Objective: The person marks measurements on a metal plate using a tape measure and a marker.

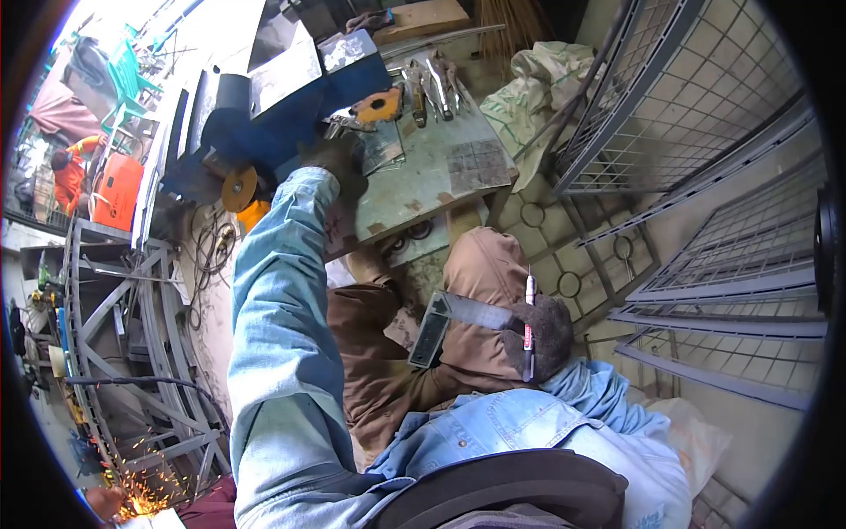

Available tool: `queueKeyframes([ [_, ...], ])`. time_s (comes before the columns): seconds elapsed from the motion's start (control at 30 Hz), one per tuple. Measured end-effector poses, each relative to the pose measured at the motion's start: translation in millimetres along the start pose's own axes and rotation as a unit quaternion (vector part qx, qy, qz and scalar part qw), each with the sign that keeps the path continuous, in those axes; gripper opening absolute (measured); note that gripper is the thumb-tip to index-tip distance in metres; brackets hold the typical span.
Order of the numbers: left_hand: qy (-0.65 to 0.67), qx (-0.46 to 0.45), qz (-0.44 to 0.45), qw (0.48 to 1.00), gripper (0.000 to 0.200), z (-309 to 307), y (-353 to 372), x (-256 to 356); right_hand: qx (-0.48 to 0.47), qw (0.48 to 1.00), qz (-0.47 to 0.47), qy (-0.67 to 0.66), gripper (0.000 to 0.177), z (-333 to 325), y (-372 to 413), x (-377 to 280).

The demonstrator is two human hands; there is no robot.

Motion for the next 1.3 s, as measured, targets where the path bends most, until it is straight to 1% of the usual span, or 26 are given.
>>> queueKeyframes([
  [0.07,0.005,0.022,-0.013,1.0,0.087,3.4,-1.0,-3.8,-0.011,1.0,-0.003,-0.001,0.028,1.6,0.7,-0.3],
  [0.13,0.019,-0.03,0.044,0.998,0.082,-5.0,8.7,2.9,0.042,0.999,-0.019,0.007,0.029,1.4,2.1,-2.8],
  [0.17,0.018,-0.026,0.041,0.999,0.082,-3.5,9.2,3.6,0.045,0.999,-0.023,0.007,0.029,1.8,2.2,-3.1],
  [0.23,0.062,0.016,0.019,0.998,0.084,2.7,5.2,5.2,0.005,1.0,-0.009,0.007,0.03,0.4,-2.0,-4.0],
  [0.27,0.098,0.048,0.036,0.993,0.085,5.1,3.9,4.3,-0.001,1.0,-0.002,0.003,0.03,-2.5,-3.5,-6.8],
  [0.4,0.112,0.05,0.017,0.992,0.089,12.2,-11.3,2.6,-0.004,1.0,-0.005,0.002,0.029,-4.2,-2.5,-7.8],
  [0.47,0.133,0.009,0.029,0.991,0.095,-4.3,-0.1,7.7,0.053,0.998,-0.045,-0.001,0.029,-2.8,0.1,-6.0],
  [0.5,0.133,0.007,0.033,0.99,0.095,-4.7,0.6,8.6,0.053,0.998,-0.04,0.001,0.029,-3.1,0.6,-4.6],
  [0.57,0.05,0.02,0.034,0.998,0.099,-2.9,6.4,7.8,0.022,1.0,-0.019,0.007,0.03,-0.9,3.0,-2.4],
  [0.6,0.053,-0.033,0.001,0.998,0.105,-9.3,13.2,9.4,0.021,1.0,-0.017,0.004,0.03,-0.2,3.1,-1.9],
  [0.7,0.05,-0.04,-0.015,0.998,0.108,-12.4,27.4,5.8,0.027,0.999,-0.043,0.016,0.036,-2.8,3.8,0.1],
  [0.73,0.042,0.019,-0.02,0.999,0.111,-18.2,47.0,10.8,0.029,0.999,-0.033,0.006,0.034,-3.4,2.3,0.5],
  [0.77,0.041,0.016,-0.017,0.999,0.111,-20.5,62.7,16.3,0.031,0.999,-0.023,-0.006,0.033,-3.4,1.4,-0.3],
  [0.83,0.097,-0.013,-0.052,0.994,0.11,-19.8,87.3,18.7,0.025,1.0,-0.004,-0.004,0.034,-4.3,0.4,-2.7],
  [0.9,0.092,0.008,-0.053,0.994,0.106,5.1,88.7,6.3,-0.003,1.0,-0.015,0.001,0.038,-4.4,-1.9,-2.1],
  [0.97,0.263,0.019,-0.098,0.959,0.102,18.9,87.4,1.6,-0.009,1.0,-0.007,-0.007,0.034,-2.6,-4.0,-4.3],
  [1.0,0.283,0.057,-0.084,0.954,0.096,38.2,73.3,-13.2,0.01,1.0,-0.024,-0.016,0.033,-1.8,-3.2,-4.7],
  [1.03,0.306,0.081,-0.08,0.945,0.082,60.2,55.5,-27.9,0.031,0.998,-0.041,-0.023,0.031,-2.6,-3.2,-5.0],
  [1.07,0.352,0.049,-0.065,0.932,0.073,77.4,36.6,-44.0,0.021,0.999,-0.042,-0.009,0.031,-3.6,-3.7,-6.5],
  [1.1,0.397,0.016,-0.049,0.917,0.065,74.5,32.8,-42.8,0.021,0.999,-0.041,-0.003,0.031,-2.5,-2.9,-6.0],
  [1.13,0.399,0.015,-0.043,0.916,0.065,75.8,35.2,-39.2,0.041,0.998,-0.057,0.001,0.032,-0.3,-1.0,-4.5],
  [1.17,0.5,0.023,-0.039,0.865,0.06,77.9,41.5,-38.7,0.062,0.996,-0.071,0.005,0.034,-0.5,0.1,-4.2],
  [1.2,0.593,0.028,-0.036,0.804,0.054,73.6,54.1,-34.5,0.049,0.997,-0.064,0.016,0.036,-3.6,-0.7,-7.1],
  [1.23,0.593,0.023,-0.03,0.804,0.054,71.7,70.5,-21.2,0.05,0.997,-0.058,0.021,0.036,-4.3,1.8,-6.7],
  [1.27,0.719,0.034,0.004,0.694,0.053,70.6,93.3,2.0,0.051,0.997,-0.049,0.033,0.037,-3.1,5.8,-5.6],
  [1.3,0.825,0.044,0.033,0.563,0.052,75.3,113.5,21.5,0.05,0.997,-0.041,0.044,0.038,-1.0,10.1,-3.8],
])
Point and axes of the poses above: each hand's wrist, its own y-axis away from the middle knuckle, its own z-axis out of the palm, x = y × z, the point moved 2 cm from there along -y, towards the middle knuckle
